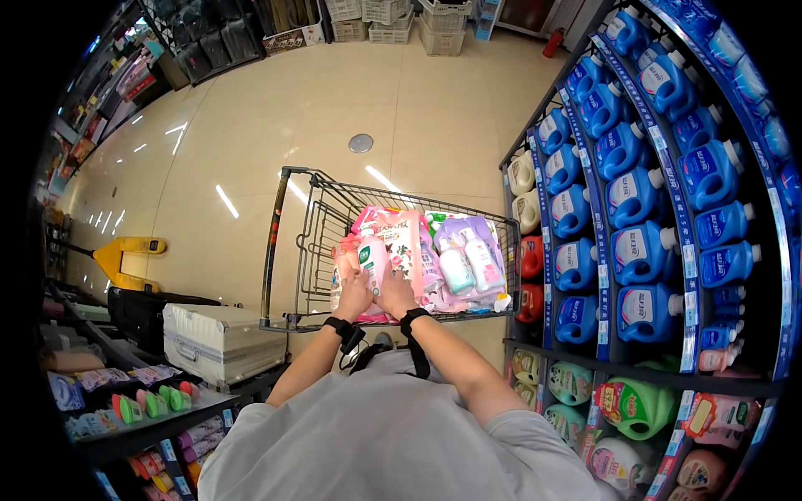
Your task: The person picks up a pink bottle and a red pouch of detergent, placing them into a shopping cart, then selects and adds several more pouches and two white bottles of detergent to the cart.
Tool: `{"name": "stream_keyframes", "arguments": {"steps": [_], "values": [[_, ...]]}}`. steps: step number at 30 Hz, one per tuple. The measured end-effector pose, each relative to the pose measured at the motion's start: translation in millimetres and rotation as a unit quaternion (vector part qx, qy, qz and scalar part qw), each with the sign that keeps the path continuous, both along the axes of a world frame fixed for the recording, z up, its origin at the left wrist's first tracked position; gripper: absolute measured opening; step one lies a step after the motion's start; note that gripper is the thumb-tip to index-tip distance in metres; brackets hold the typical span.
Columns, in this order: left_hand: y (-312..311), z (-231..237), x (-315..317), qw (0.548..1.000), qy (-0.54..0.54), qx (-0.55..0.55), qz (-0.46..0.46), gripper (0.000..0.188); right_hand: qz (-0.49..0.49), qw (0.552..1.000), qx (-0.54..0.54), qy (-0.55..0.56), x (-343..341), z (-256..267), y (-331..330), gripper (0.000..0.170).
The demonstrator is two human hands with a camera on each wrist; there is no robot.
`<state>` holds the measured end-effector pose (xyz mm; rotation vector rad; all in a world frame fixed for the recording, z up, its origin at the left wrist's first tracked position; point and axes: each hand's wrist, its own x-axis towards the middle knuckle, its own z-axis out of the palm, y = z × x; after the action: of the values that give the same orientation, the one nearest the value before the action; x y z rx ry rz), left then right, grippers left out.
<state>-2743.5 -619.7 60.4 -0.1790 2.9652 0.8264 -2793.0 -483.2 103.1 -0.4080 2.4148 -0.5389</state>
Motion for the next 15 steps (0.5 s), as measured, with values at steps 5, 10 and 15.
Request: {"name": "stream_keyframes", "arguments": {"steps": [5,10,15], "values": [[-3,-4,6,1.000,0.008,-0.018,-0.006,0.050,0.011,1.000,0.018,0.021,6,2,-5,0.101],[-7,-4,5,1.000,-0.001,0.001,0.014,0.049,0.013,0.999,0.001,0.039,11,8,0,0.095],[-4,14,12,0.996,0.068,0.049,-0.020,0.042,0.067,0.996,-0.054,0.003,0,-9,13,0.078]]}}
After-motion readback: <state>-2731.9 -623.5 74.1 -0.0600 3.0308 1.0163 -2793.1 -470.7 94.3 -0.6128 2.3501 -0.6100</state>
